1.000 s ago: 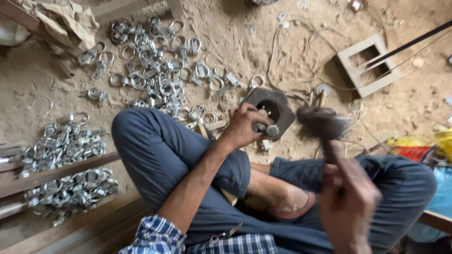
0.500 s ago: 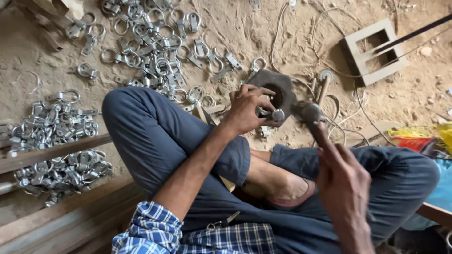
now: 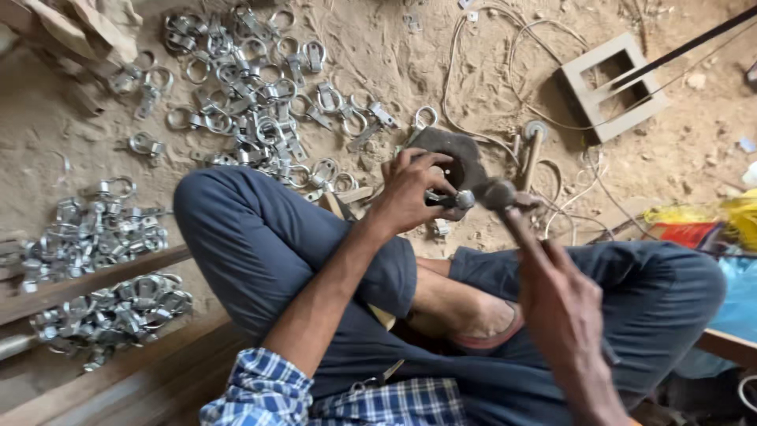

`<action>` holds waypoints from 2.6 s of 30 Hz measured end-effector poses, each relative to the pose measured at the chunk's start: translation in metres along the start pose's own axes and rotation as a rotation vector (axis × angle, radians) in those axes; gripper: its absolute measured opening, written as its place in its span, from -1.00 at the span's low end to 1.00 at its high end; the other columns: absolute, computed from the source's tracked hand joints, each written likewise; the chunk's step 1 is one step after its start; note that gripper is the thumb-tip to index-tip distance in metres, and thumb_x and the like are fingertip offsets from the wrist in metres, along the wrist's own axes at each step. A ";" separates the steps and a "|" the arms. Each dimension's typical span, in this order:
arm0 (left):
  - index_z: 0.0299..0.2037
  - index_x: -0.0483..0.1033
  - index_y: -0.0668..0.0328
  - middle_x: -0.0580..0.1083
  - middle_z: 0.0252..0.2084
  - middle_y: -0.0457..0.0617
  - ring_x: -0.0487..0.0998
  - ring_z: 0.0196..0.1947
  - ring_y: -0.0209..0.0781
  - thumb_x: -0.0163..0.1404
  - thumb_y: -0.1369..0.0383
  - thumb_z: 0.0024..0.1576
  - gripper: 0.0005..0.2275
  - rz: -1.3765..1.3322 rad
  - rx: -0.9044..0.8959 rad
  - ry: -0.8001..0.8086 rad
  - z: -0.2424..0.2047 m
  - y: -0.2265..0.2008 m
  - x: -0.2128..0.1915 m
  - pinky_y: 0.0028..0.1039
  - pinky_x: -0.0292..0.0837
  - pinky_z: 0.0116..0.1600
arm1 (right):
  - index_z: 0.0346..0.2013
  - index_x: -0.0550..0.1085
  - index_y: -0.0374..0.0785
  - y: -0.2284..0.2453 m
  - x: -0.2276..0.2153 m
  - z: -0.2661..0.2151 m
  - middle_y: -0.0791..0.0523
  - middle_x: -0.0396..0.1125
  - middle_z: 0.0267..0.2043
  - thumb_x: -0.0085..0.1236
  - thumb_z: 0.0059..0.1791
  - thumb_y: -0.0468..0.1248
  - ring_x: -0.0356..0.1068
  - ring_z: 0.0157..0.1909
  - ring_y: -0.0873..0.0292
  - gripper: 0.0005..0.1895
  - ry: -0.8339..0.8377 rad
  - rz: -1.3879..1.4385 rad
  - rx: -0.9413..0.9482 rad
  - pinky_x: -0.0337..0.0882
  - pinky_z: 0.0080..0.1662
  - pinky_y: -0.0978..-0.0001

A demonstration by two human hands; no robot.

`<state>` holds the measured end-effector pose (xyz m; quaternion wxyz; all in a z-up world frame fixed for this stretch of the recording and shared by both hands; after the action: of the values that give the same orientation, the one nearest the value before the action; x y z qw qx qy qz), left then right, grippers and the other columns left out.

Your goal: The person sits cross-legged on the ground and repeatedly hammers small metal parts placed on a circular anvil. They use a hammer in their right hand to strike the metal pieces, occasionally adjusting their position with their left hand.

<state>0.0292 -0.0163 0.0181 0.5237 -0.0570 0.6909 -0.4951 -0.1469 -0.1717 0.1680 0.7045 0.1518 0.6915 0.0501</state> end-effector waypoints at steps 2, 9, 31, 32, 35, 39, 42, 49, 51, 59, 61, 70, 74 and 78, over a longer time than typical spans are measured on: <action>-0.34 0.76 -0.26 0.39 0.30 -0.23 0.11 0.40 0.11 0.42 0.00 -0.29 -0.68 0.012 -0.039 0.045 -0.012 -0.010 0.010 0.12 -0.09 0.39 | 0.45 0.25 0.06 -0.002 -0.026 -0.008 -0.03 0.38 -0.24 0.02 0.00 -0.45 0.41 -0.41 -0.04 -0.28 -0.076 0.057 -0.027 0.41 -0.37 0.08; -0.33 0.74 -0.22 0.37 0.33 -0.20 0.10 0.42 0.12 0.43 0.00 -0.27 -0.67 0.019 -0.057 0.035 -0.009 0.001 0.005 0.20 -0.09 0.40 | 0.38 0.27 -0.32 -0.020 -0.032 -0.026 0.01 0.16 -0.43 -0.14 0.16 -0.35 0.11 -0.48 0.08 -0.54 -0.486 0.491 0.226 0.09 -0.36 0.24; -0.31 0.76 -0.16 0.32 0.37 -0.19 0.03 0.47 0.07 0.43 -0.10 -0.37 -0.55 0.064 -0.085 0.066 -0.013 0.000 -0.001 0.17 -0.21 0.43 | 0.44 0.27 -0.17 0.015 0.034 -0.015 0.01 0.39 -0.10 -0.04 0.18 -0.34 0.29 -0.20 0.32 -0.51 -0.135 0.564 0.091 0.29 -0.17 0.46; -0.23 0.74 -0.17 0.32 0.37 -0.17 0.07 0.44 0.08 0.42 -0.08 -0.35 -0.52 0.058 -0.048 0.055 -0.012 0.000 -0.003 0.18 -0.16 0.41 | 0.46 0.27 -0.12 0.008 0.036 -0.011 0.09 0.31 -0.30 -0.02 0.14 -0.31 0.18 -0.36 0.34 -0.46 0.007 0.662 0.250 0.18 -0.32 0.47; 0.05 0.65 -0.09 0.35 0.32 -0.04 0.22 0.34 0.11 0.38 -0.01 -0.24 -0.40 0.004 0.097 0.061 -0.016 -0.003 0.001 0.21 0.02 0.31 | 0.48 0.22 -0.10 -0.009 0.037 -0.018 0.21 0.23 -0.47 -0.02 0.10 -0.28 0.08 -0.53 0.40 -0.40 0.063 0.918 0.452 0.10 -0.50 0.52; -0.05 0.58 0.15 0.50 -0.06 0.06 0.52 -0.07 -0.06 0.17 0.08 0.00 -0.60 -0.321 0.067 0.215 -0.008 -0.007 0.016 -0.09 0.43 -0.02 | 0.45 0.21 -0.11 -0.036 0.038 -0.032 0.24 0.34 -0.43 -0.02 0.09 -0.24 0.13 -0.54 0.45 -0.41 -0.018 0.978 0.580 0.15 -0.51 0.56; -0.41 0.55 0.18 0.45 -0.42 -0.03 0.45 -0.40 -0.23 -0.08 0.10 0.18 -0.68 -0.827 -0.138 0.251 -0.009 -0.003 0.027 -0.34 0.40 -0.26 | 0.47 0.24 -0.08 -0.050 0.050 -0.047 0.22 0.22 -0.44 -0.01 0.12 -0.24 0.06 -0.54 0.43 -0.42 -0.043 1.051 0.719 0.08 -0.52 0.54; -0.58 0.28 0.05 0.26 -0.57 -0.07 0.34 -0.44 -0.19 -0.14 0.22 0.24 -0.68 -1.427 -0.281 -0.055 -0.010 0.034 0.035 -0.30 0.44 0.00 | 0.53 0.17 0.01 -0.075 0.059 -0.053 0.20 0.25 -0.40 -0.04 0.13 -0.24 0.04 -0.55 0.44 -0.36 -0.080 1.236 0.850 0.09 -0.52 0.57; -0.61 0.27 0.06 0.20 -0.61 -0.08 0.30 -0.47 -0.20 -0.17 0.23 0.27 -0.65 -1.556 -0.252 -0.120 -0.014 0.037 0.013 -0.31 0.36 -0.07 | 0.56 0.15 0.01 -0.075 0.060 -0.049 0.21 0.25 -0.39 -0.05 0.13 -0.25 0.02 -0.55 0.45 -0.34 -0.087 1.314 0.810 0.05 -0.52 0.60; -0.56 0.34 0.17 0.22 -0.62 -0.08 0.30 -0.43 -0.20 -0.18 0.22 0.29 -0.64 -1.469 -0.127 0.008 -0.017 0.003 -0.019 -0.34 0.33 0.00 | 0.55 0.15 0.03 -0.074 0.064 -0.042 0.20 0.21 -0.42 -0.05 0.12 -0.25 0.02 -0.58 0.43 -0.33 -0.025 1.315 0.810 0.06 -0.55 0.57; -0.55 0.34 0.18 0.27 -0.55 -0.05 0.30 -0.41 -0.21 -0.17 0.21 0.29 -0.65 -1.454 -0.214 -0.004 -0.012 0.000 -0.020 -0.39 0.19 -0.22 | 0.55 0.15 0.04 -0.074 0.064 -0.043 0.21 0.20 -0.42 -0.04 0.12 -0.25 0.02 -0.58 0.43 -0.33 -0.023 1.356 0.817 0.05 -0.55 0.58; -0.14 0.46 0.22 0.50 -0.39 0.01 0.55 -0.41 -0.13 -0.10 0.24 0.16 -0.77 -0.329 -0.338 0.620 -0.087 -0.112 -0.072 -0.28 0.49 -0.28 | 0.53 0.16 0.07 -0.075 0.061 -0.040 0.21 0.21 -0.43 -0.03 0.09 -0.28 0.02 -0.61 0.42 -0.32 -0.008 1.377 0.890 0.06 -0.56 0.56; -0.09 0.45 0.33 0.51 -0.31 0.27 0.54 -0.21 0.28 -0.04 0.24 0.27 -0.75 -0.097 -0.225 0.888 -0.154 -0.137 -0.068 0.01 0.44 -0.09 | 0.55 0.14 0.07 -0.071 0.061 -0.038 0.21 0.20 -0.41 -0.05 0.11 -0.29 -0.01 -0.60 0.45 -0.32 0.017 1.374 0.865 0.06 -0.55 0.57; -0.10 0.61 0.29 0.55 -0.20 0.29 0.58 -0.20 0.29 0.07 0.29 0.14 -0.75 -0.123 -0.022 0.709 -0.183 -0.122 -0.060 -0.02 0.47 -0.06 | 0.54 0.13 0.05 -0.071 0.060 -0.038 0.21 0.22 -0.40 -0.06 0.11 -0.29 -0.01 -0.59 0.46 -0.33 0.025 1.360 0.874 0.07 -0.55 0.58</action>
<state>-0.1407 0.0723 0.1415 0.2202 0.0709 0.8302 -0.5073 -0.1915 -0.2164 0.0903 0.3892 0.8003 0.4125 0.1947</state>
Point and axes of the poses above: each hand's wrist, its own z-axis towards the middle knuckle, its own x-axis out of the palm, y = z × x, the point moved 2 cm from there along z, towards the middle knuckle
